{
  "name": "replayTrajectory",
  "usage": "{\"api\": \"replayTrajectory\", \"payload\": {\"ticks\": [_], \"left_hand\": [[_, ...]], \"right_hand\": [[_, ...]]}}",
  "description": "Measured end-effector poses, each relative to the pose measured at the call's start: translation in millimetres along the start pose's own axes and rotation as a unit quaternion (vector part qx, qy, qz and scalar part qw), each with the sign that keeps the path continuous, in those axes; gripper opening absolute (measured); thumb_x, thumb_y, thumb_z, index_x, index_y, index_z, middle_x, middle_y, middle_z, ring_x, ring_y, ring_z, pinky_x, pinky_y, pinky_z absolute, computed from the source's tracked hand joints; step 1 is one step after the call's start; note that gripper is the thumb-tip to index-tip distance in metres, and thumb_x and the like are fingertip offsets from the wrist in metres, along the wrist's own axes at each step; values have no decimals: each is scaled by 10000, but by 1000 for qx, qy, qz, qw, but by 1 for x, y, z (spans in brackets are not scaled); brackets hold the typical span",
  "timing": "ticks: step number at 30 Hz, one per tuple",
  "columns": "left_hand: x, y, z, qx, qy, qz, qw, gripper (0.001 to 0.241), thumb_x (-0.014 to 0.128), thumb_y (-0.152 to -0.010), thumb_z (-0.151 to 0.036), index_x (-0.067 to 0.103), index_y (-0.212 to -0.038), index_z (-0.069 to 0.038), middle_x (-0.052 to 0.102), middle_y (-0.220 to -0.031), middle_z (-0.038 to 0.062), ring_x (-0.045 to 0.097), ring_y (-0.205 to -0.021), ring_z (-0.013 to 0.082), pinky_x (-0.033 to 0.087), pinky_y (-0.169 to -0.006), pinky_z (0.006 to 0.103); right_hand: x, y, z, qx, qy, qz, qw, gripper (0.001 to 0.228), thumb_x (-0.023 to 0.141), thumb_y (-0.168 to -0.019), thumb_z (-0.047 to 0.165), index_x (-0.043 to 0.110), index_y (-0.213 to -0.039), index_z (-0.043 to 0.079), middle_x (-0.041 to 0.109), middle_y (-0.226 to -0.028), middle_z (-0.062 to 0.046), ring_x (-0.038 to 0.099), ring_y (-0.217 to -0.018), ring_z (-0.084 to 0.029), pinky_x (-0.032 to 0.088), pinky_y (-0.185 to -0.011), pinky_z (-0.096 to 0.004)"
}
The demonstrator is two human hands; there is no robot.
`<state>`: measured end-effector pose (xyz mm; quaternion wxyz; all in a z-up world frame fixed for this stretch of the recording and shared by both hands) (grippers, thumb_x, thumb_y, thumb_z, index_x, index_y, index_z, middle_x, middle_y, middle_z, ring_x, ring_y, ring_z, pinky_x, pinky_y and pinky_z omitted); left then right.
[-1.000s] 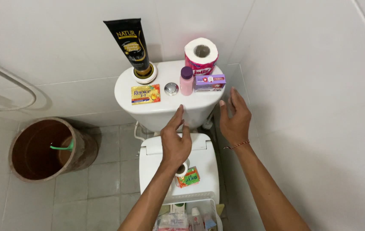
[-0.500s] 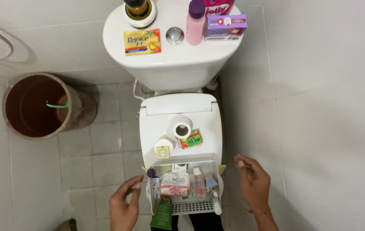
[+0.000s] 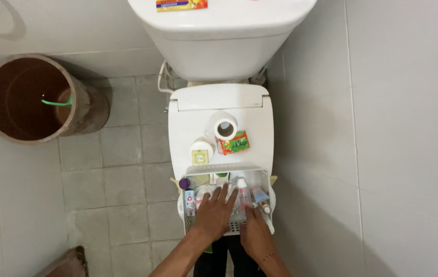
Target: The person carries a basket of toiletries into the bathroom, takes items out one at a time and arranges them on the toilet tank, then carries the basket out and places it on a metal rack. They then pick up a yellow cloth and hold it near the sink.
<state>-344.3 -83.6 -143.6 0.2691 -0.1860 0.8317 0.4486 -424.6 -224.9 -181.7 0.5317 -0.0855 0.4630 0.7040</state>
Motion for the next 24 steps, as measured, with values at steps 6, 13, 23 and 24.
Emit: {"api": "replayTrajectory", "payload": {"ticks": [6, 13, 23, 24], "left_hand": [[59, -46, 27, 115, -230, -16, 966, 646, 668, -897, -174, 457, -1507, -214, 466, -1469, 153, 438, -1361, 375, 338, -1109, 527], [48, -34, 45, 119, -154, -104, 975, 413, 723, -842, -236, 681, -1238, -128, 596, -1302, 132, 555, -1216, 314, 401, -1021, 488], [60, -84, 36, -28, 55, -115, 991, 476, 699, -857, -259, 639, -1236, 22, 618, -1295, 191, 492, -1294, 345, 361, -1062, 520], [65, -90, 42, -44, 108, -169, 979, 643, 686, -803, -139, 558, -1415, 8, 645, -1282, 200, 506, -1282, 364, 376, -1042, 526]], "right_hand": [[43, -20, 0, 51, 113, -51, 991, 537, 636, -870, 55, 475, -1371, -51, 605, -1206, -300, 623, -1095, -462, 547, -893, -526], [44, -28, 7, 90, 43, -93, 991, 340, 605, -965, 139, 441, -1203, -39, 623, -1119, -323, 686, -877, -496, 590, -701, -550], [47, -32, -14, 70, 3, -115, 991, 354, 732, -849, 115, 586, -1120, -60, 649, -1088, -314, 664, -974, -482, 561, -823, -545], [39, -28, -7, 94, -1, -104, 990, 426, 746, -833, 125, 569, -1164, -77, 626, -1114, -320, 648, -973, -493, 543, -818, -564]]}}
Point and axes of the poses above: each hand's wrist, its own y-axis away from the middle knuckle, its own x-axis out of the palm, z = x × y, the point moved 3 cm from there along -y, towards the middle knuckle
